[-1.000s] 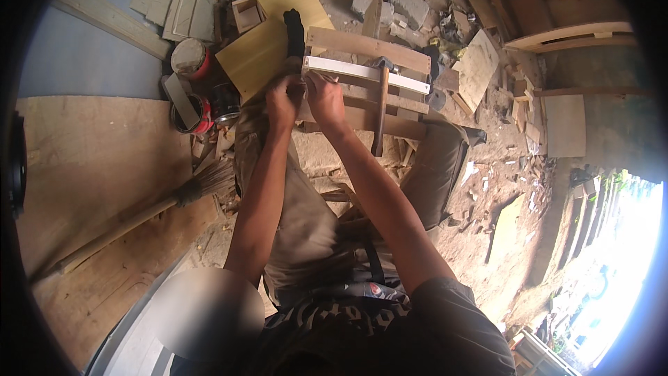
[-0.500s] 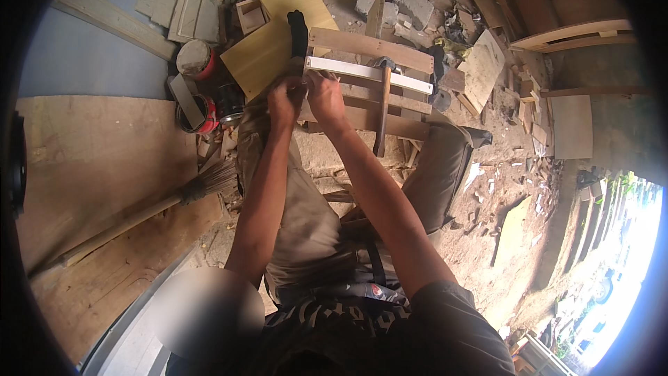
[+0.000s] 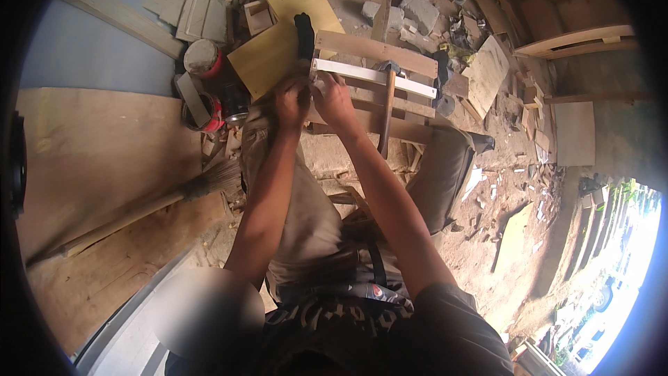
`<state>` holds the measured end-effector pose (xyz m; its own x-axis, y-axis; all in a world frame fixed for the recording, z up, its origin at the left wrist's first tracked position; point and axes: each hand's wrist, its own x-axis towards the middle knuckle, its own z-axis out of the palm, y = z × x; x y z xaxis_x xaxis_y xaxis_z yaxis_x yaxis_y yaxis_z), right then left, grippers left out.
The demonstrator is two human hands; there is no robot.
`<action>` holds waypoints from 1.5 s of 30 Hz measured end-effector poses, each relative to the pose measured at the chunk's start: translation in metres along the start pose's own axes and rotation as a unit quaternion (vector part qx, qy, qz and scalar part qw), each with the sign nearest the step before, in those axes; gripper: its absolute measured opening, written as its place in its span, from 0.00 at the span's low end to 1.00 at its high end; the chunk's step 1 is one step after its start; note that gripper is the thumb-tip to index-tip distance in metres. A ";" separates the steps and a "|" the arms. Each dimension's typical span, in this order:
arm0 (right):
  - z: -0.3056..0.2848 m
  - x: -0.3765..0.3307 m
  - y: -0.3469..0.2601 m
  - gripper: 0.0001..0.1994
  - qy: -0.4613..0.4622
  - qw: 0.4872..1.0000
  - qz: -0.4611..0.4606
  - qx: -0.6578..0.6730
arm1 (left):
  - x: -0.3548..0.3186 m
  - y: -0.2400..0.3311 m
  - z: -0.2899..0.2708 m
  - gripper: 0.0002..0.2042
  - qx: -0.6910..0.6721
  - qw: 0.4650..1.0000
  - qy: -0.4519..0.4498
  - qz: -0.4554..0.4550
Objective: The person assembles a wooden crate by hammering nails into wooden slats and attaching side panels. They use a hammer to secure the pieces together and adjust the crate's position during the process.
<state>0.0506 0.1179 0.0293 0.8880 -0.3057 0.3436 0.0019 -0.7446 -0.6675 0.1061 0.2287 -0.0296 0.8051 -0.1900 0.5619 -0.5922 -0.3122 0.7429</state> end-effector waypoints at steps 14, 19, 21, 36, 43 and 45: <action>-0.074 -0.094 0.060 0.26 0.102 0.947 0.190 -0.237 | -0.002 0.006 0.004 0.04 -0.027 0.999 -0.010 -0.041; -0.069 -0.094 0.067 0.25 0.093 0.942 0.194 -0.256 | -0.001 0.007 0.006 0.04 -0.006 1.000 0.001 -0.020; -0.067 -0.093 0.067 0.28 0.083 0.942 0.201 -0.257 | -0.001 0.006 0.006 0.05 -0.007 0.999 -0.019 -0.040; -0.065 -0.098 -0.001 0.18 0.060 0.989 0.097 0.092 | -0.005 0.000 0.002 0.06 -0.013 0.998 -0.036 -0.046; -0.068 -0.087 -0.052 0.14 -0.014 0.990 0.045 0.135 | -0.007 0.004 0.002 0.06 -0.023 0.995 -0.039 -0.094; -0.070 -0.082 -0.061 0.14 -0.019 0.988 0.054 0.144 | -0.006 0.007 0.001 0.06 -0.020 0.996 -0.030 -0.080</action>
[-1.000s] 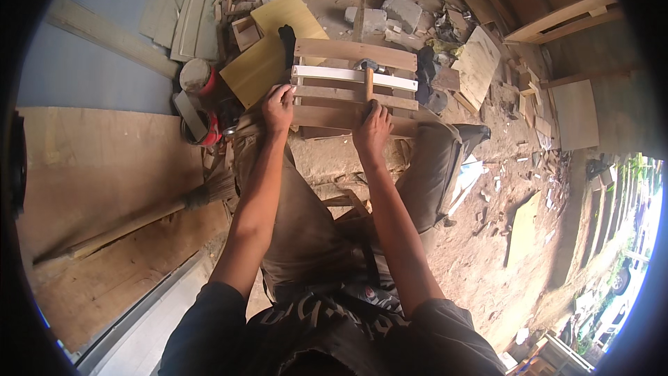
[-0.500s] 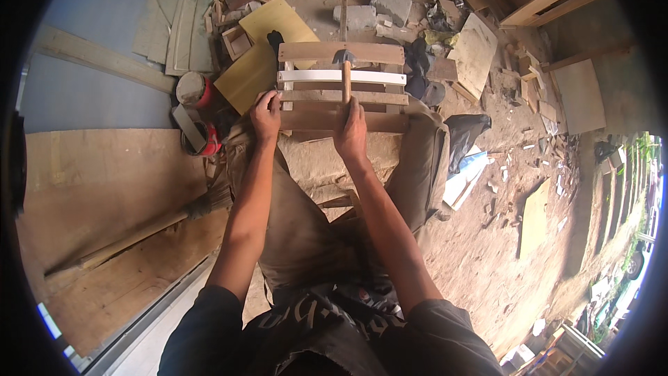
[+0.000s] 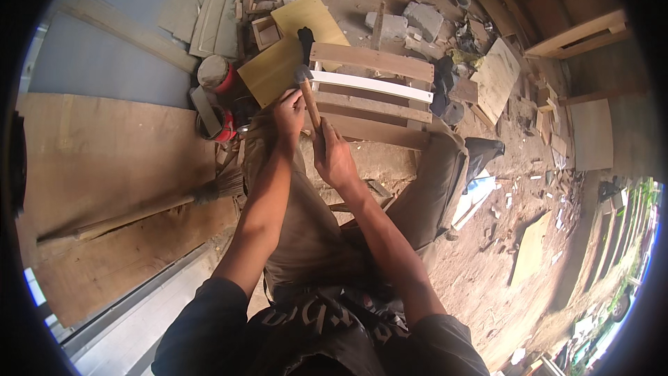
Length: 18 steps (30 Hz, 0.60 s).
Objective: The person assembles a wooden crate by hammering nails into wooden slats and attaching side panels. They use a hammer to secure the pieces together and adjust the crate's position during the process.
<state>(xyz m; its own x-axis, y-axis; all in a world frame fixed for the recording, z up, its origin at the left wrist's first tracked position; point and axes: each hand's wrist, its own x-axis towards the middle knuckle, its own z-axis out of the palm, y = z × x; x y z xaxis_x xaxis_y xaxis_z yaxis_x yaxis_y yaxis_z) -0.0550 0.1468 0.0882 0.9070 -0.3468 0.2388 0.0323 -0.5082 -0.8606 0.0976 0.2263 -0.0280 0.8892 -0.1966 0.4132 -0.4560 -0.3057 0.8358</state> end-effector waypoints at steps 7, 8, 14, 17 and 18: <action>-0.006 0.005 0.008 0.17 -0.062 0.995 0.061 -0.054 | 0.001 -0.005 0.000 0.07 0.018 1.000 0.016 -0.006; -0.008 0.003 0.008 0.17 -0.073 0.993 0.075 -0.054 | 0.000 -0.004 0.001 0.07 0.015 1.000 0.021 0.000; -0.003 -0.005 0.028 0.19 0.001 0.995 0.084 -0.044 | 0.000 0.002 0.001 0.06 -0.020 1.000 0.015 -0.012; -0.002 0.002 0.053 0.20 0.020 0.992 0.091 -0.083 | 0.002 -0.001 0.001 0.05 -0.039 0.999 0.020 -0.011; 0.000 0.005 0.061 0.21 0.031 0.992 0.088 -0.081 | 0.001 0.000 0.001 0.05 -0.031 0.999 0.014 -0.020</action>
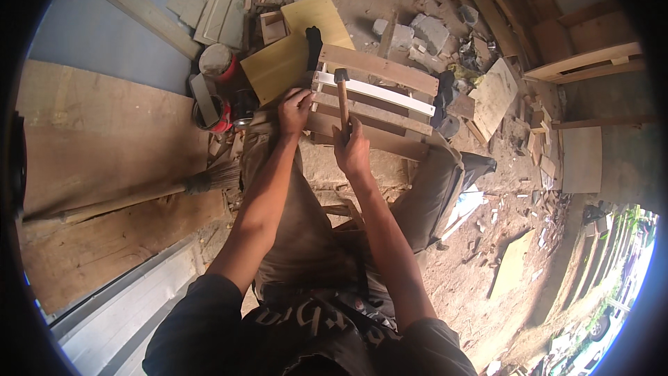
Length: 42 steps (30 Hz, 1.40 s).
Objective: The person assembles a wooden crate by hammering nails into wooden slats and attaching side panels. They use a hammer to secure the pieces together and adjust the crate's position during the process.
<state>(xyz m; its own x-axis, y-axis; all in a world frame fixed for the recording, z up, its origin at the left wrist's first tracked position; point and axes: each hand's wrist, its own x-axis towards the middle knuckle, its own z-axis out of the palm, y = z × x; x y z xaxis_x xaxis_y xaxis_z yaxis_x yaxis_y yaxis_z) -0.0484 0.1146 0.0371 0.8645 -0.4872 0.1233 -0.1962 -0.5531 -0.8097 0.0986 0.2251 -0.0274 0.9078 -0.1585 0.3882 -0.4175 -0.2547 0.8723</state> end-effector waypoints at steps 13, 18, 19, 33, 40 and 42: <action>0.024 0.087 0.040 0.18 -0.028 0.993 -0.110 -0.031 | 0.004 0.005 0.004 0.06 0.025 0.999 -0.003 0.036; 0.028 0.083 0.030 0.15 -0.028 0.994 -0.110 -0.001 | 0.000 -0.014 -0.002 0.06 -0.057 0.997 -0.010 -0.060; 0.027 0.082 0.030 0.14 -0.025 0.994 -0.110 -0.001 | -0.002 -0.013 -0.002 0.06 -0.091 0.990 -0.013 -0.111; 0.030 0.085 0.033 0.18 -0.040 0.994 -0.097 -0.027 | 0.006 -0.001 -0.010 0.10 -0.191 0.971 0.003 -0.146; 0.028 0.085 0.036 0.19 -0.045 0.995 -0.086 -0.021 | 0.008 0.000 -0.005 0.10 -0.197 0.965 -0.040 -0.168; 0.027 0.085 0.034 0.19 -0.041 0.996 -0.080 -0.015 | 0.009 0.000 -0.005 0.10 -0.171 0.973 -0.026 -0.153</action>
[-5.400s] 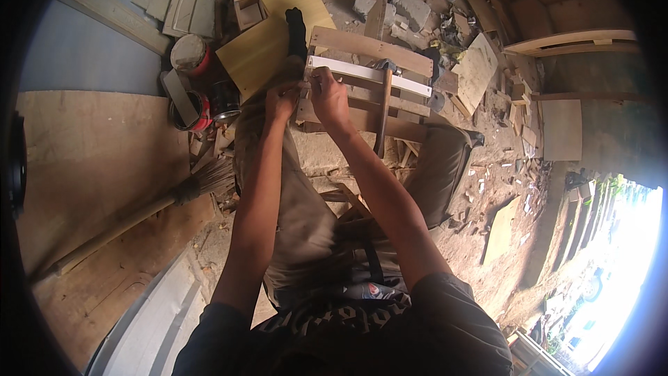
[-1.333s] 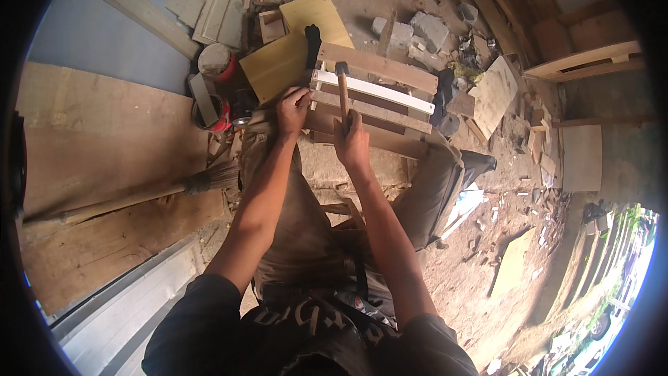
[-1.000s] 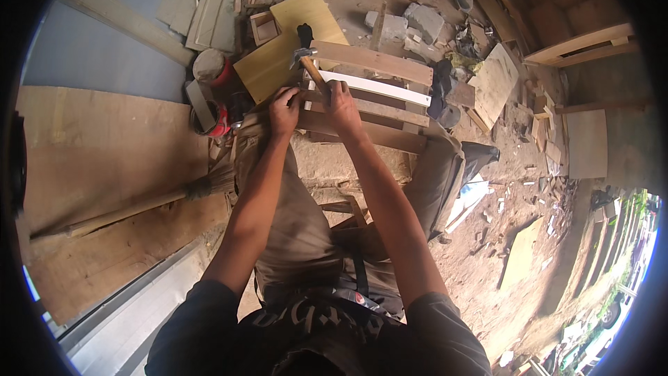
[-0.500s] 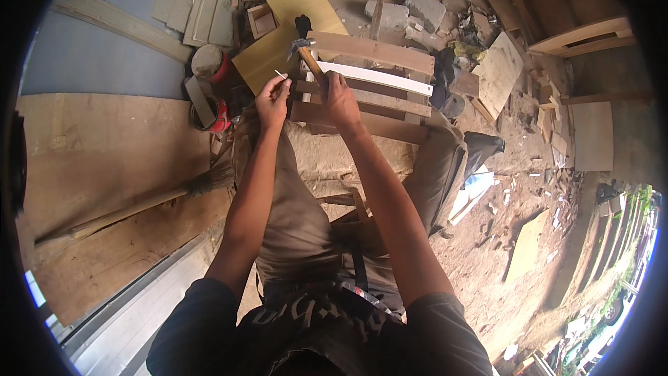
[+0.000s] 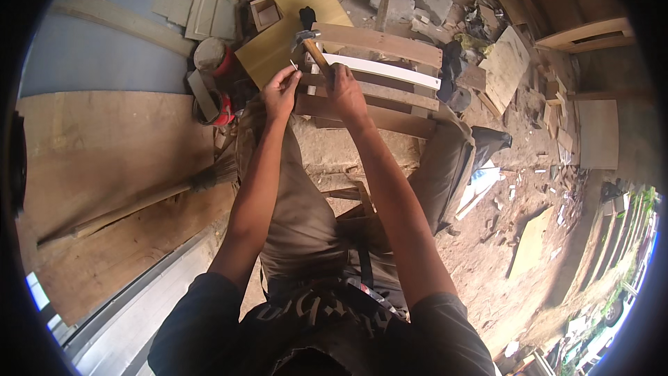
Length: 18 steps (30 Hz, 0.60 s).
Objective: The person assembles a wooden crate by hammering nails into wooden slats and attaching side panels. They use a hammer to secure the pieces together and adjust the crate's position during the process.
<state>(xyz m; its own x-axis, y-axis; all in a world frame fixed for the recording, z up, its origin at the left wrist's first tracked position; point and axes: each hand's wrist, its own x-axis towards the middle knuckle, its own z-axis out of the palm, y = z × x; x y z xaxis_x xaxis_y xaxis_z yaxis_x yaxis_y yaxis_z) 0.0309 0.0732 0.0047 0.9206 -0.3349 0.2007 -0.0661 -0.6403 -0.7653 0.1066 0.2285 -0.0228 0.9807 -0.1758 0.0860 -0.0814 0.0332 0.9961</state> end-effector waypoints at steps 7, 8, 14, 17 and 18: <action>0.002 0.001 -0.001 0.19 0.003 1.000 -0.021 -0.011 | 0.002 -0.011 -0.001 0.07 -0.005 1.000 -0.001 0.001; 0.002 0.002 0.000 0.19 0.005 1.000 -0.019 -0.010 | 0.001 -0.010 0.000 0.07 0.022 1.000 -0.007 -0.004; 0.000 0.004 0.000 0.19 0.002 1.000 -0.012 0.003 | 0.001 -0.007 0.000 0.08 0.084 0.996 -0.009 0.039; -0.001 0.004 -0.004 0.19 -0.006 1.000 0.006 0.007 | 0.002 -0.002 0.001 0.07 0.110 0.992 -0.010 0.066; -0.001 0.004 -0.004 0.19 -0.006 1.000 0.008 0.009 | 0.001 0.001 0.001 0.07 0.120 0.990 -0.012 0.074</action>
<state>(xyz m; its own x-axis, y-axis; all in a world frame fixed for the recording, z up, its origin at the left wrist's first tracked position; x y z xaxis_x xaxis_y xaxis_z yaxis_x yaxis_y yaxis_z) 0.0339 0.0732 0.0090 0.9244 -0.3363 0.1802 -0.0747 -0.6227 -0.7789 0.1075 0.2269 -0.0218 0.9505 -0.2102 0.2288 -0.2666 -0.1738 0.9480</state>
